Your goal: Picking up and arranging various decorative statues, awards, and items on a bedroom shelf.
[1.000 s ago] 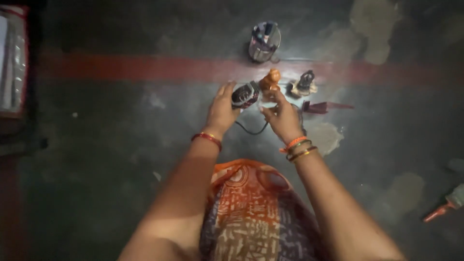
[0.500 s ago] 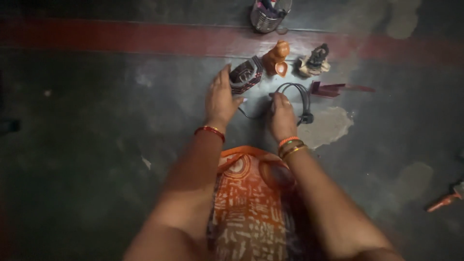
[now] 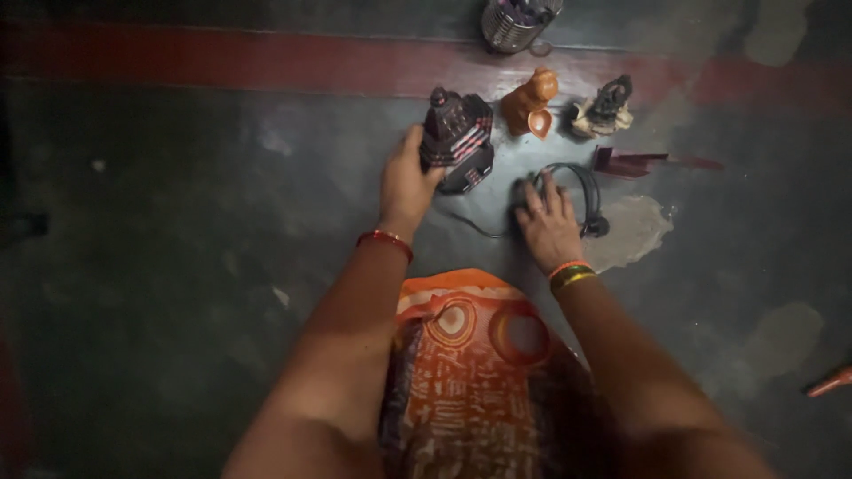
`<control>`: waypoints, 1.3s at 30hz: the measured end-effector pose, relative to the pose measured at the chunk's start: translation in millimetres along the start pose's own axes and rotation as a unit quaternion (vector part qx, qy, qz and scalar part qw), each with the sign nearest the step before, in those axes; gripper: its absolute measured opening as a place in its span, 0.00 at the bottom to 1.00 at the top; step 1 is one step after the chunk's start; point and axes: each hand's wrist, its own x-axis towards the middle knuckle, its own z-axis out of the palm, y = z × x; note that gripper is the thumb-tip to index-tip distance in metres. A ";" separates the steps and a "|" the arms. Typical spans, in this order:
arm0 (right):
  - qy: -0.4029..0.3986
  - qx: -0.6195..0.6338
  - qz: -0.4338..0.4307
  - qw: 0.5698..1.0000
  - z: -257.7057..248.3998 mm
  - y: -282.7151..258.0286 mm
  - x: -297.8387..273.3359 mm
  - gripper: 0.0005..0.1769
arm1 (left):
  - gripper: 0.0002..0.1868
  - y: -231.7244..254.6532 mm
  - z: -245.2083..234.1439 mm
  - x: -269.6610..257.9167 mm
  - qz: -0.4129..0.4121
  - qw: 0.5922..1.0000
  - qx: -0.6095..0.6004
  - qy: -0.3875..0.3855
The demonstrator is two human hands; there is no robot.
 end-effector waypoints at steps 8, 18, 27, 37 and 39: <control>0.002 -0.050 -0.023 0.999 22.7 24.1 -20.0 0.21 | 0.28 -19.5 -17.6 -8.0 -0.031 0.997 -0.062 -0.037; 0.041 0.222 0.076 0.971 -96.3 4.9 -46.7 0.17 | 0.26 -32.2 -57.3 -5.6 0.019 0.940 -0.337 -0.043; 0.160 0.542 0.022 0.825 -213.6 -28.0 -55.3 0.28 | 0.19 54.6 -144.6 -39.1 -0.021 0.905 -0.417 -0.084; 0.229 0.443 0.207 0.842 -105.3 14.8 40.8 0.37 | 0.14 47.8 -90.3 -41.9 0.008 0.876 -0.473 -0.097; 0.272 0.401 0.222 0.846 -61.4 28.2 62.9 0.48 | 0.17 47.7 -75.8 -34.7 -0.025 0.893 -0.446 -0.053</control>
